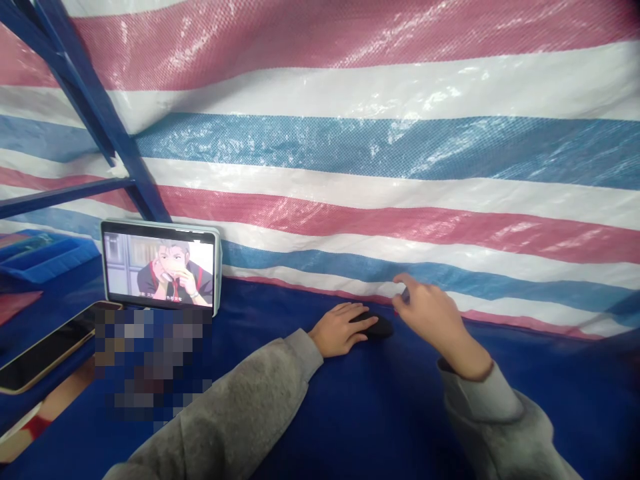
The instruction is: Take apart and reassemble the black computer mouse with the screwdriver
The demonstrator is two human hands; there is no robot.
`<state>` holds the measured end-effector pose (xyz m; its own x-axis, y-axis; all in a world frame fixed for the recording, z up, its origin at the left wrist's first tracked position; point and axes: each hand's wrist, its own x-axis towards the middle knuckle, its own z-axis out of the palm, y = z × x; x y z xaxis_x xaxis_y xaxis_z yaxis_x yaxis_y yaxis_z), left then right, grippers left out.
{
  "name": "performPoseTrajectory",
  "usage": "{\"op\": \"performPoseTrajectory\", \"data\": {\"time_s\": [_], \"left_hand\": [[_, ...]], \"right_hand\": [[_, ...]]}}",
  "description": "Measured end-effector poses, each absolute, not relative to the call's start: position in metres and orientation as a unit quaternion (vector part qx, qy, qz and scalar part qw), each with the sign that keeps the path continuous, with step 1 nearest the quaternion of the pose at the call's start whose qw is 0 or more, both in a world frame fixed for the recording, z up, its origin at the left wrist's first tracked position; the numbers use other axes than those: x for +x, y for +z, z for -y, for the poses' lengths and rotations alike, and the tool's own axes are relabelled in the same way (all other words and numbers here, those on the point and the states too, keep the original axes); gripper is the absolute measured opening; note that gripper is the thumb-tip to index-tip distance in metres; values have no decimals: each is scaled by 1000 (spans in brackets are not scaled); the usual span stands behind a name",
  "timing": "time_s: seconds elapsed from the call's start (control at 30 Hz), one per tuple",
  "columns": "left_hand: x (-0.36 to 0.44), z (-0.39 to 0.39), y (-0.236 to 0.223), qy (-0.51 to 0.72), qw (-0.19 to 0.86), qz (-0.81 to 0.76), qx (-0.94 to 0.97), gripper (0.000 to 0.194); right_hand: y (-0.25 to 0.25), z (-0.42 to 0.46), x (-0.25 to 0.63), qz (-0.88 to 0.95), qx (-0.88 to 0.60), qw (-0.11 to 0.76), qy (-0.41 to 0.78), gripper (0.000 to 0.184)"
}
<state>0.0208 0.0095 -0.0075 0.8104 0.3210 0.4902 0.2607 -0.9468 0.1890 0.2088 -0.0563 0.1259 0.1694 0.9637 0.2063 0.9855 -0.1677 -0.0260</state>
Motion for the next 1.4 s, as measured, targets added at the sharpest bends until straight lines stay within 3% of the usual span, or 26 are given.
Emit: {"op": "performPoseTrajectory", "data": {"time_s": [1.23,1.4], "left_hand": [[20,-9,-5,261,71,-159,949,43],[19,-7,0,255,110,-171,945,43]], "right_hand": [[137,62,214,630,-762,130,-69,35],[142,71,226,693,-695,185,39,33]]}}
